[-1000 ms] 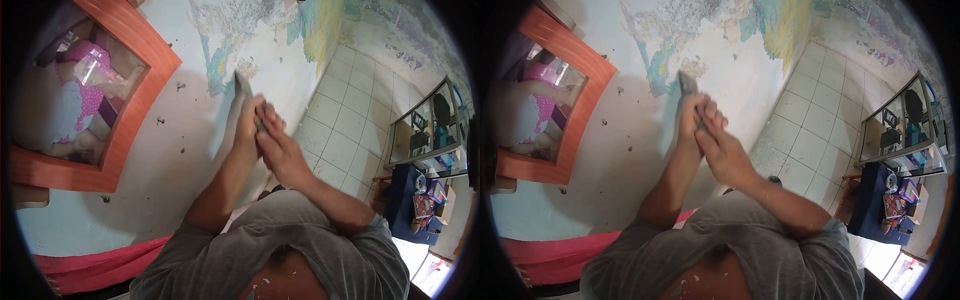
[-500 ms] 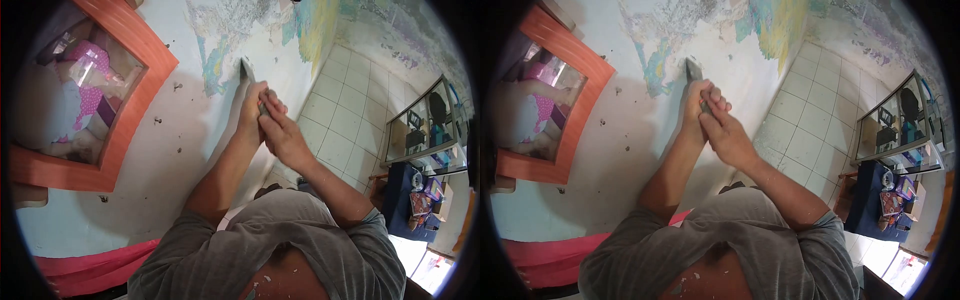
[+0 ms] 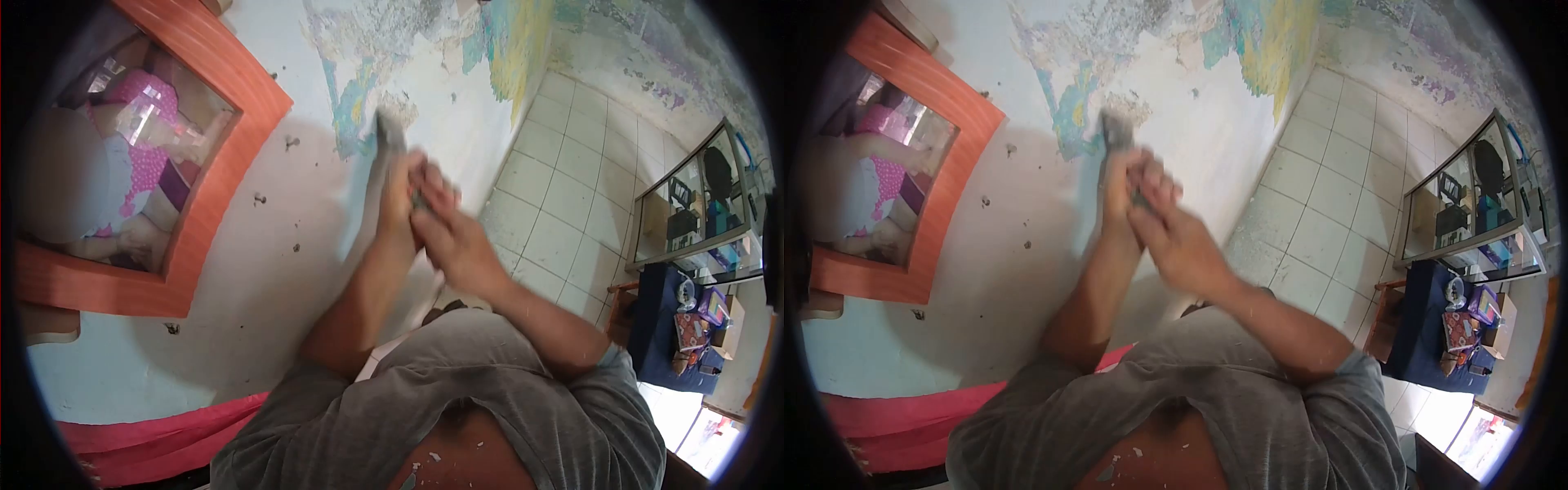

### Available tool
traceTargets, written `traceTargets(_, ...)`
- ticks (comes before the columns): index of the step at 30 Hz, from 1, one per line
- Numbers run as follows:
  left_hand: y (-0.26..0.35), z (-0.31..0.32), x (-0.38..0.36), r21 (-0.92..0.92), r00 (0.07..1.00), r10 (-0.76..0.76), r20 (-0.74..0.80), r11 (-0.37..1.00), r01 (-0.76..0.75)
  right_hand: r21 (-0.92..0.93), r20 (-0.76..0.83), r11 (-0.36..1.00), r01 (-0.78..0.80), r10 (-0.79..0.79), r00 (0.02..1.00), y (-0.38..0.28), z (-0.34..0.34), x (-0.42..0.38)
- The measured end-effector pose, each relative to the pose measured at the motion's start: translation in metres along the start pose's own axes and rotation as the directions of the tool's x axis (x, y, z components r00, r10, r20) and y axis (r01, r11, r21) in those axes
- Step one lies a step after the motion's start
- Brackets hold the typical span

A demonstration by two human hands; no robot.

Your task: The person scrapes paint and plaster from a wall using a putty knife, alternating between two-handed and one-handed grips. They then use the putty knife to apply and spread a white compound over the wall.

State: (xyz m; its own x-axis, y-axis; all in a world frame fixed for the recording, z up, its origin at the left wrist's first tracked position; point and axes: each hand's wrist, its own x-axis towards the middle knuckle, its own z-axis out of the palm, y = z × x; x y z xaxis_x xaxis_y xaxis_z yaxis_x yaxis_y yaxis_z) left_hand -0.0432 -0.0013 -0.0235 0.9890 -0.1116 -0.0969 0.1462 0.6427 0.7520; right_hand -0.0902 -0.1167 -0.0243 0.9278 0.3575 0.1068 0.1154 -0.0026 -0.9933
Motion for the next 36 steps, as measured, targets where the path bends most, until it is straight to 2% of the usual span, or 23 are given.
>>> traceTargets(1, 0.004, -0.001, 0.019, 0.008, 0.999, 0.014, 0.046, 1.0, -0.014, -0.02, -0.028, 1.0, -0.023, 0.022, 0.999, -0.003, -0.004, 0.01)
traceTargets(2, 0.012, 0.021, 0.025, 0.028, 0.999, 0.028, -0.016, 0.999, -0.028, 0.156, 0.046, 0.966, -0.207, 0.202, 0.978, -0.01, -0.011, 0.02)
traceTargets(3, 0.011, 0.025, 0.026, 0.025, 1.0, 0.031, -0.001, 0.999, -0.031, 0.149, 0.037, 0.969, -0.197, 0.194, 0.98, -0.014, -0.016, 0.019)
traceTargets(5, 0.0, 0.02, 0.019, -0.003, 0.999, 0.024, 0.03, 1.0, -0.024, 0.082, 0.111, 0.948, -0.308, 0.299, 0.948, -0.017, -0.023, 0.01)
traceTargets(6, -0.008, 0.008, 0.012, -0.066, 1.0, -0.016, 0.008, 0.998, 0.016, 0.002, -0.01, 0.998, -0.064, 0.064, 0.998, -0.003, -0.013, -0.002)
traceTargets(7, -0.012, -0.006, 0.001, -0.071, 0.997, -0.05, 0.061, 0.996, 0.055, 0.017, 0.062, 0.993, -0.118, 0.116, 0.991, 0.004, -0.008, -0.013)
traceTargets(9, -0.013, -0.019, -0.006, 0.036, 0.997, -0.05, 0.053, 0.998, 0.048, 0.105, 0.055, 0.994, -0.023, 0.017, 0.998, 0.025, 0.007, -0.016)
traceTargets(11, -0.012, -0.024, 0.038, 0.066, 0.999, -0.052, 0.004, 0.996, 0.052, -0.077, -0.153, 0.997, 0.024, -0.036, 0.988, 0.032, 0.003, 0.019)
traceTargets(12, -0.001, 0.002, 0.037, 0.135, 0.999, -0.043, 0.032, 0.99, 0.038, 0.192, -0.002, 0.967, -0.168, 0.172, 0.985, 0.013, -0.007, 0.018)
traceTargets(13, -0.004, 0.006, 0.04, 0.132, 0.998, -0.035, 0.044, 0.991, 0.029, 0.183, -0.006, 0.97, -0.158, 0.162, 0.987, 0.015, -0.012, 0.02)
traceTargets(15, -0.011, 0.003, 0.038, 0.156, 0.999, -0.031, -0.035, 0.987, 0.037, 0.446, 0.021, 0.89, -0.093, 0.093, 0.995, 0.022, -0.012, 0.02)
traceTargets(19, -0.024, -0.006, 0.02, 0.319, 0.986, -0.086, -0.139, 0.939, 0.127, 0.563, 0.121, 0.809, -0.167, 0.12, 0.985, 0.041, -0.012, 0.0)
traceTargets(20, -0.027, -0.011, 0.011, 0.311, 0.985, -0.122, -0.123, 0.938, 0.155, 0.566, 0.122, 0.808, -0.161, 0.111, 0.986, 0.044, -0.011, -0.006)
traceTargets(22, -0.032, -0.011, -0.014, 0.335, 0.984, -0.122, -0.126, 0.929, 0.158, 0.583, 0.161, 0.762, -0.281, 0.23, 0.96, 0.049, -0.008, -0.022)
traceTargets(24, -0.038, -0.015, -0.037, 0.359, 0.985, -0.124, -0.123, 0.92, 0.16, 0.597, 0.151, 0.764, -0.247, 0.195, 0.969, 0.046, -0.008, -0.023)
traceTargets(26, -0.042, -0.034, -0.055, 0.453, 0.98, -0.197, 0.007, 0.875, 0.172, 0.611, 0.145, 0.763, -0.211, 0.155, 0.977, 0.043, -0.007, -0.02)
traceTargets(27, -0.044, -0.044, -0.061, 0.46, 0.98, -0.2, 0.009, 0.871, 0.173, 0.578, 0.151, 0.79, -0.206, 0.144, 0.978, 0.043, -0.007, -0.017)
traceTargets(29, -0.048, -0.058, -0.071, 0.486, 0.975, -0.197, 0.105, 0.865, 0.123, 0.546, 0.153, 0.814, -0.198, 0.136, 0.979, 0.041, -0.004, -0.015)
traceTargets(33, -0.046, -0.067, -0.075, 0.565, 0.977, -0.139, 0.16, 0.825, 0.025, 0.47, 0.068, 0.866, -0.173, 0.16, 0.985, 0.052, 0.003, -0.008)
traceTargets(34, -0.047, -0.066, -0.077, 0.564, 0.979, -0.133, 0.156, 0.826, 0.023, 0.419, 0.048, 0.889, -0.184, 0.181, 0.982, 0.057, 0.001, -0.005)
traceTargets(36, -0.044, -0.05, -0.08, 0.487, 0.995, -0.096, 0.011, 0.87, 0.078, 0.38, 0.004, 0.915, -0.134, 0.143, 0.99, 0.058, -0.004, -0.007)
